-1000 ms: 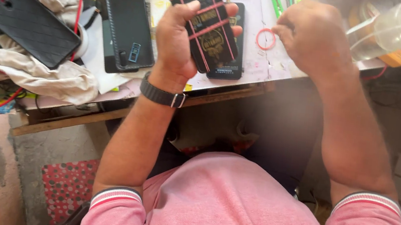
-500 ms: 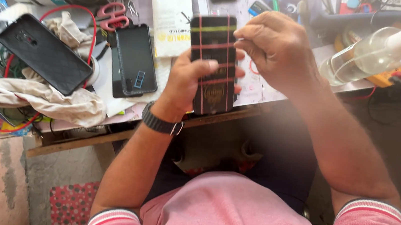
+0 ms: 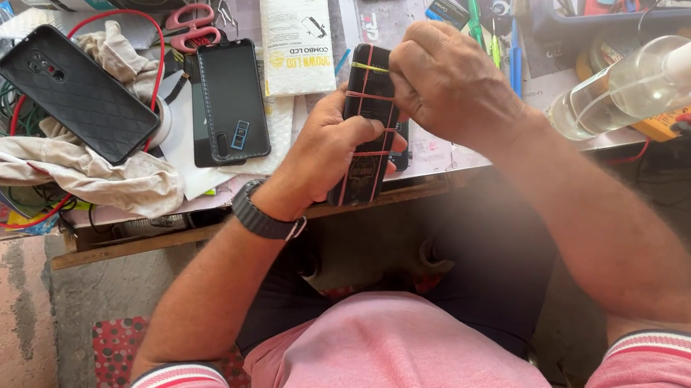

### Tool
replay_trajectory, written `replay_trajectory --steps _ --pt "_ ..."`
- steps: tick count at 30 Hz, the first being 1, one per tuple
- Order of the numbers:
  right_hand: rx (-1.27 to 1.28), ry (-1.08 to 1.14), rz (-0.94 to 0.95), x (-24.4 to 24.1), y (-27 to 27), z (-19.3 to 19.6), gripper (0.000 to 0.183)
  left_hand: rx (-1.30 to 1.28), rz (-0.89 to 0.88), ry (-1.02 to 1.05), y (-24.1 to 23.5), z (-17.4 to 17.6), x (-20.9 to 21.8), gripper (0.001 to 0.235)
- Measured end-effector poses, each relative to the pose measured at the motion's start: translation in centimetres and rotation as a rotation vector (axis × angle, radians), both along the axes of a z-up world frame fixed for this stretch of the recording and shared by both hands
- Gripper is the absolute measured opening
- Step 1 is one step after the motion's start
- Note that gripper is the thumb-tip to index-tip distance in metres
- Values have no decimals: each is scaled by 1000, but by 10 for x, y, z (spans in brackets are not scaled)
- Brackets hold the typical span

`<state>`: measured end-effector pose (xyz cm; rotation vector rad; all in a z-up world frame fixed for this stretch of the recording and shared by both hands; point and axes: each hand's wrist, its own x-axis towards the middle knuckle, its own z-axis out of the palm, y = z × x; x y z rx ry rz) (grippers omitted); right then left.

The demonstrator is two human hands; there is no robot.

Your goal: The person wraps a black phone screen with a pink rubber band, then picks up a blue phone screen and wraps it with an orange rubber band. The person handles the screens by hand and places them on the table after wrapping.

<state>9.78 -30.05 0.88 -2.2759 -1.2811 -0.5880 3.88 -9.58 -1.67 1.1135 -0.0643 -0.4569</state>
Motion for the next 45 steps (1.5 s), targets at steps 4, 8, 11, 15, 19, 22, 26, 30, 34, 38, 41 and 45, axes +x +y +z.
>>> replay_trajectory --steps 4,8,11,15,19,22,26,30,34,38,41,45 --pt "40 27 0 -2 -11 -6 15 32 -32 -20 10 10 -1 40" --pt "30 25 -14 2 -16 -14 16 -17 -103 41 14 20 -2 44" --pt "-8 44 -61 6 -26 -12 12 -80 -201 120 22 24 -9 44" --pt "16 223 -224 18 -45 4 16 -138 -510 233 27 21 -21 44" --pt "-332 558 -451 20 -58 2 24 -116 -523 272 28 10 -27 47" --pt "-497 439 -368 22 -52 -17 19 -171 -411 257 30 4 -24 46" --pt "-520 336 -431 21 -43 -25 18 -273 -273 200 30 5 -19 43" --pt "-177 217 -331 -11 -43 -5 14 -347 -207 227 28 3 -17 43" --pt "160 414 -42 -48 -25 6 11 -317 -214 168 27 2 -11 47" --pt "111 214 -80 -56 -5 -2 12 -262 -154 165 13 -3 -8 42" --pt "63 175 -139 -56 5 -9 9 -81 -74 129 4 -7 -11 41" --pt "37 256 -134 -52 5 -13 10 14 -98 52 3 -8 -12 43"
